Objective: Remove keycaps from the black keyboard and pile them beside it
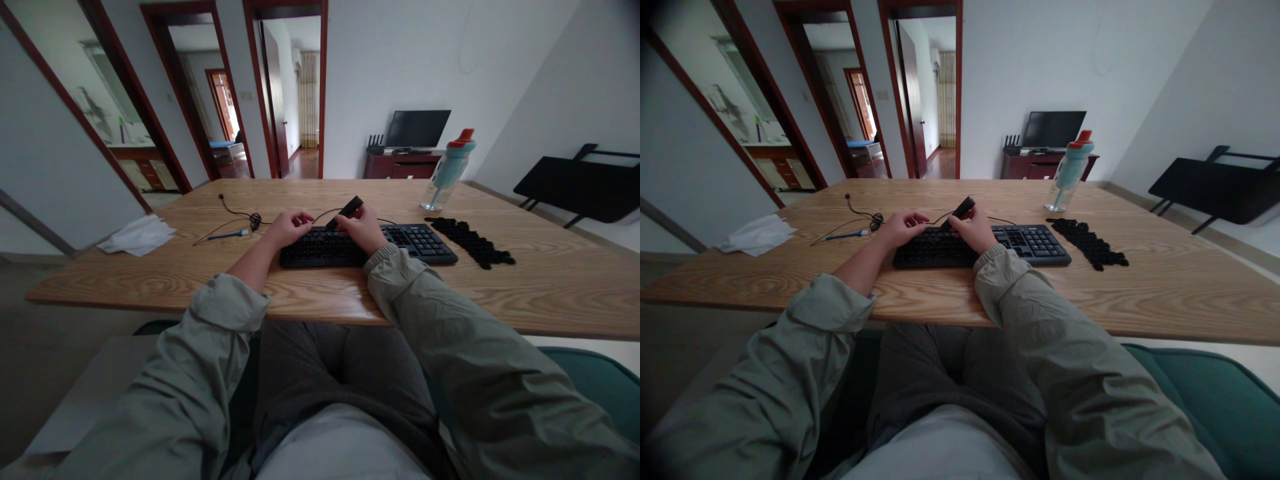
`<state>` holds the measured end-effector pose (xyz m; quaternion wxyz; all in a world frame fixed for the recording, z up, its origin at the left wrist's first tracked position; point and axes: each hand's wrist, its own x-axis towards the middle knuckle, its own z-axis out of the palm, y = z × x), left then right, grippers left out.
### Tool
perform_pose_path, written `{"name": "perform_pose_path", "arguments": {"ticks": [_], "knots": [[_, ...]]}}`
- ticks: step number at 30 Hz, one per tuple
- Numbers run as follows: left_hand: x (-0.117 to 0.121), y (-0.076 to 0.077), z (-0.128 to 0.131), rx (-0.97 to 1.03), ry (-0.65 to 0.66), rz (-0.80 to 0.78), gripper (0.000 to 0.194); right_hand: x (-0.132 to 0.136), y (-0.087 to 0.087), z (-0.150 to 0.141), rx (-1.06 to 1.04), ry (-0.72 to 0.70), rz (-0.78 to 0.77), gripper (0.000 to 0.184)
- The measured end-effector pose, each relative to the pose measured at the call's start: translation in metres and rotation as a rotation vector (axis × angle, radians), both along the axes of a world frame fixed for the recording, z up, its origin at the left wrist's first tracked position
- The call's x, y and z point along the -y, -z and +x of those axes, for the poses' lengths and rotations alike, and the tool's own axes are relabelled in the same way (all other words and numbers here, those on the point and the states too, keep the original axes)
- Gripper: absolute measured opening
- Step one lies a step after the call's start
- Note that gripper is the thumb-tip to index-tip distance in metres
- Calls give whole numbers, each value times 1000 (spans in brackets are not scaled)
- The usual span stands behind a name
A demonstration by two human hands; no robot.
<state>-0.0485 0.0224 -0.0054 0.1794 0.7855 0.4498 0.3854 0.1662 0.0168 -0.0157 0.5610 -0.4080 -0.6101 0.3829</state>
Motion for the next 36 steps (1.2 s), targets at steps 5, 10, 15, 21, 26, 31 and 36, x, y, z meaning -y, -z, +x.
{"name": "perform_pose_path", "arguments": {"ticks": [5,10,15,21,26,31,36], "knots": [[1,2,2,-132,61,1,21,-7,6,3,22,29,17,33],[1,5,3,-222,146,41,19,-10,9,5,111,72,92,34],[0,6,3,-279,197,54,16,-3,7,4,209,96,196,33],[0,8,3,-333,201,48,16,3,5,7,402,94,233,30],[2,7,4,-341,173,62,13,19,0,9,488,23,355,27],[3,6,5,-349,136,65,14,35,-4,11,608,-5,394,25],[3,6,6,-344,140,54,14,42,-3,14,727,-18,473,19]]}}
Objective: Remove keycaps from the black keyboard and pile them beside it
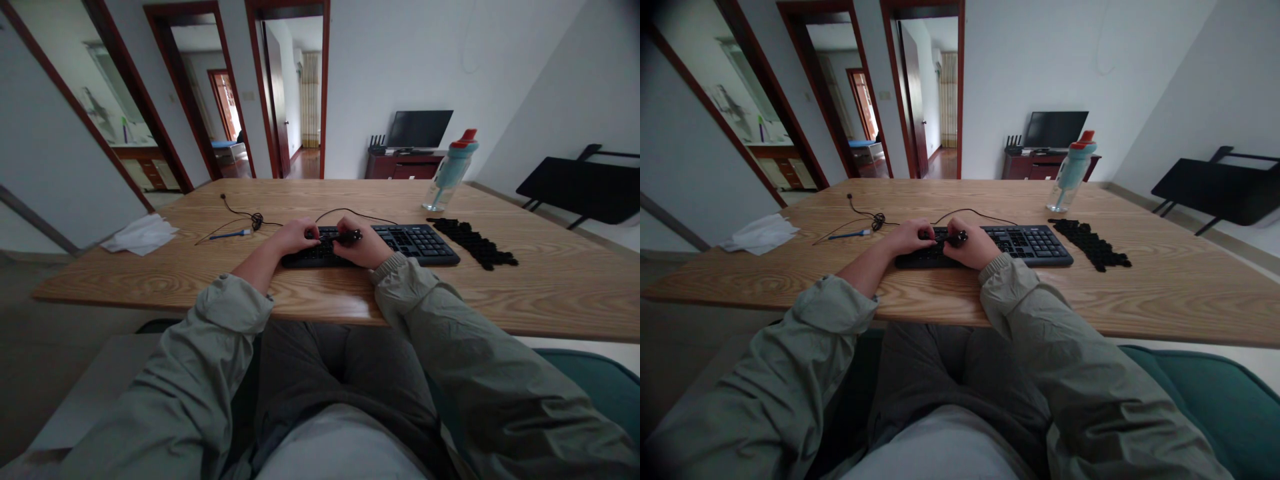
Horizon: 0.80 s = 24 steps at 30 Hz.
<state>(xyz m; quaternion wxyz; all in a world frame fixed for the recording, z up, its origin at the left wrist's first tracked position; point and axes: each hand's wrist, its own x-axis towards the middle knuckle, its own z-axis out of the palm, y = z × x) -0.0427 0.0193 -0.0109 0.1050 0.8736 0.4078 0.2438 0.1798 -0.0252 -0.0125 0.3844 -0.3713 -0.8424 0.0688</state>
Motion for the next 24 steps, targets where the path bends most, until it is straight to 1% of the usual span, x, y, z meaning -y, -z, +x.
{"name": "perform_pose_path", "arguments": {"ticks": [2,5,8,10,13,15,19,24], "knots": [[0,0,0,7,0,-2,14,6,0,-1,73,30,22,17],[-2,1,-1,11,1,-8,14,19,2,-7,261,73,73,18],[-5,3,-1,16,-7,-6,13,30,6,-18,460,115,113,23],[-5,4,-2,27,-6,-9,13,34,9,-25,518,163,111,28],[-5,4,-2,44,2,-31,18,34,9,-30,508,236,70,32],[-5,4,-1,47,15,-38,20,33,7,-31,468,249,47,32],[-7,4,-1,25,37,-7,19,30,1,-26,349,191,37,29],[-10,5,-2,-50,0,24,25,17,1,-24,214,150,33,24]]}}
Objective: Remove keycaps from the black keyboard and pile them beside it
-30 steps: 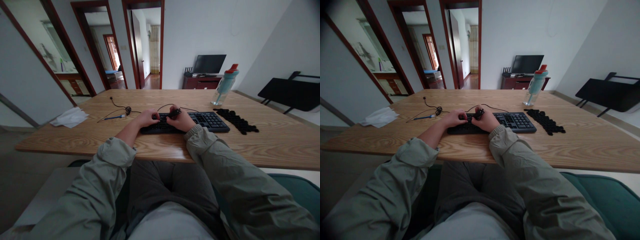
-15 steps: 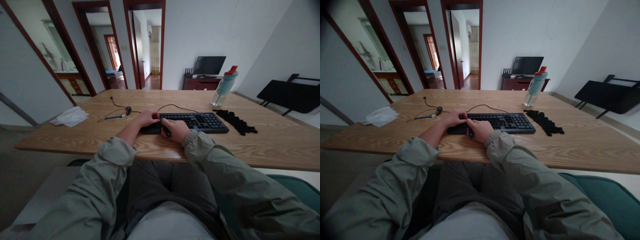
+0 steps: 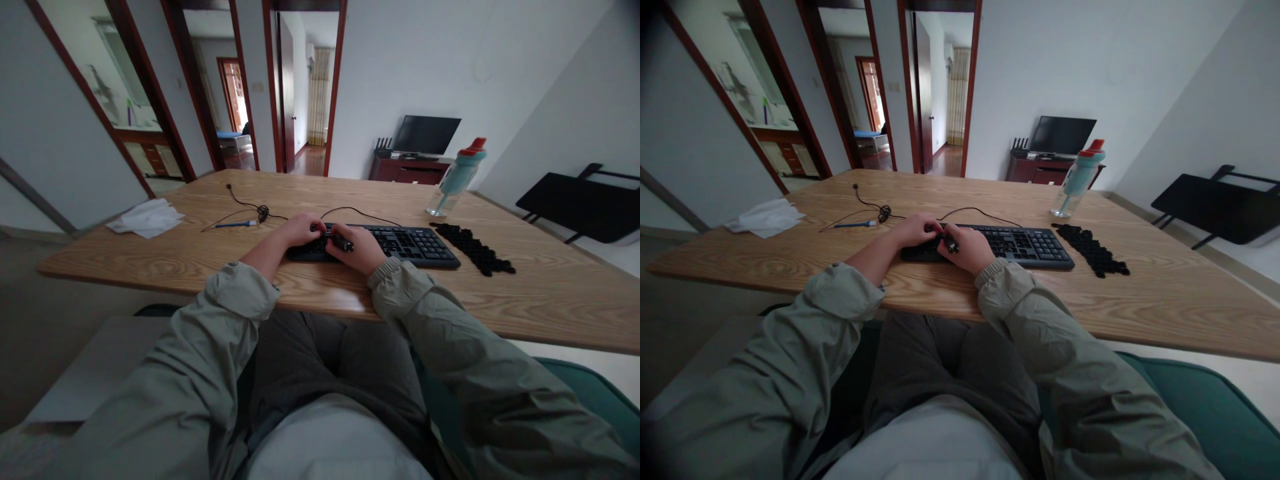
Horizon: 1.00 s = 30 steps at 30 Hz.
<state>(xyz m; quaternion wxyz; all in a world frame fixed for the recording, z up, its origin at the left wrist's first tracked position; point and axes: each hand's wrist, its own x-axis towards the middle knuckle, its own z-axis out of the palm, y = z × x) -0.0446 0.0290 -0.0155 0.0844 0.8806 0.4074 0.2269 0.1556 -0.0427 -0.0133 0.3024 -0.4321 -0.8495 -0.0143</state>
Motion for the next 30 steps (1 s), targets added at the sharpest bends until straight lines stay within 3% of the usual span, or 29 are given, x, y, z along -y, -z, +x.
{"name": "perform_pose_path", "arguments": {"ticks": [7,16,22,30], "knots": [[3,-1,3,-17,1,8,27,-27,1,3,-136,-91,-90,20],[10,-6,6,8,-48,-21,30,-45,-26,-3,-23,-31,-215,24],[7,-5,4,11,-55,-40,32,-62,-21,-2,-119,-107,-269,30],[5,-4,4,28,-44,-79,28,-67,-21,-3,-186,-122,-358,24]]}}
